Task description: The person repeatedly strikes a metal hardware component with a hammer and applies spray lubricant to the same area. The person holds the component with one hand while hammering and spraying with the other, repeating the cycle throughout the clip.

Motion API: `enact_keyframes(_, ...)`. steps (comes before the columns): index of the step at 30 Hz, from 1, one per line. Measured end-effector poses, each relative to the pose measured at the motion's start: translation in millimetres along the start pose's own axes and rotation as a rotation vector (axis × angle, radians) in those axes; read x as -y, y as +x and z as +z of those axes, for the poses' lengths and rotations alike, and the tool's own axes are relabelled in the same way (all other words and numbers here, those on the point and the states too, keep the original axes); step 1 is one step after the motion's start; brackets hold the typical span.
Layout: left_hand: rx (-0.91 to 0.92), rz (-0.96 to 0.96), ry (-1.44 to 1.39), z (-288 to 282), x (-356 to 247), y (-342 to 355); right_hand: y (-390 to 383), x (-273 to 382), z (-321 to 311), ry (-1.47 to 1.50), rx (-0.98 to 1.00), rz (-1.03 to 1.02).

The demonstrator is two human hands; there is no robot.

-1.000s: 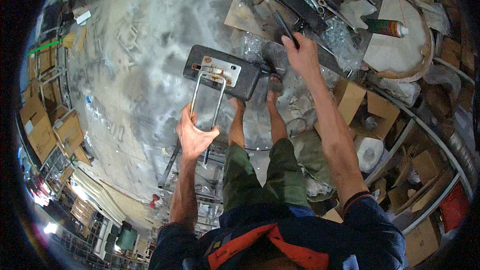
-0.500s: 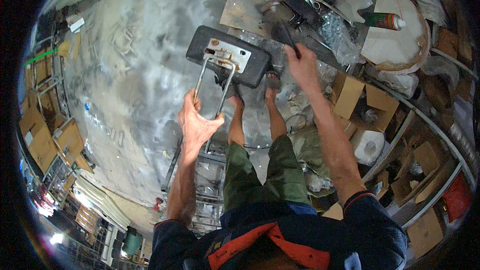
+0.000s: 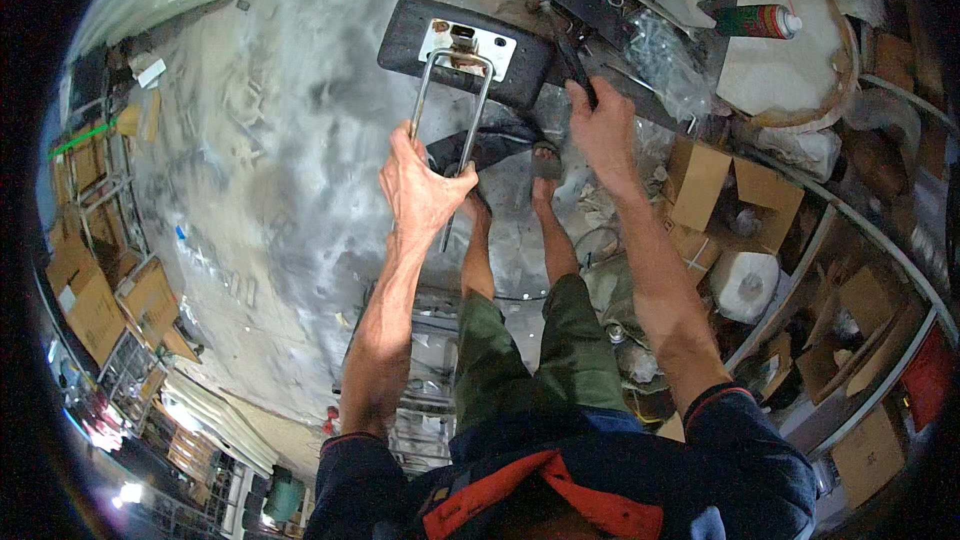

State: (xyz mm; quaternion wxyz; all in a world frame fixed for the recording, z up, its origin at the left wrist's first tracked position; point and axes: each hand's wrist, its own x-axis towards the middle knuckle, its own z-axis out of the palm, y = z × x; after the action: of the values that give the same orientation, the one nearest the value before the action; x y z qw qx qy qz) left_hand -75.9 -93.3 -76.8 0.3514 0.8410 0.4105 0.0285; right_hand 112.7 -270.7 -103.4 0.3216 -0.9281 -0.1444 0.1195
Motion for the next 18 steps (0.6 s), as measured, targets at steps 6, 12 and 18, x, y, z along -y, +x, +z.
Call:
enact_keyframes(6,-0.059,0.054,-0.005,6,-9,11,4,21,4,0.019,0.039,0.036)
enact_keyframes(12,-0.040,0.066,0.024,8,-25,17,23,10,22,-0.003,-0.111,-0.106)
enact_keyframes(18,-0.089,0.066,0.008,18,-27,23,-13,45,-11,0.242,-0.071,-0.024)
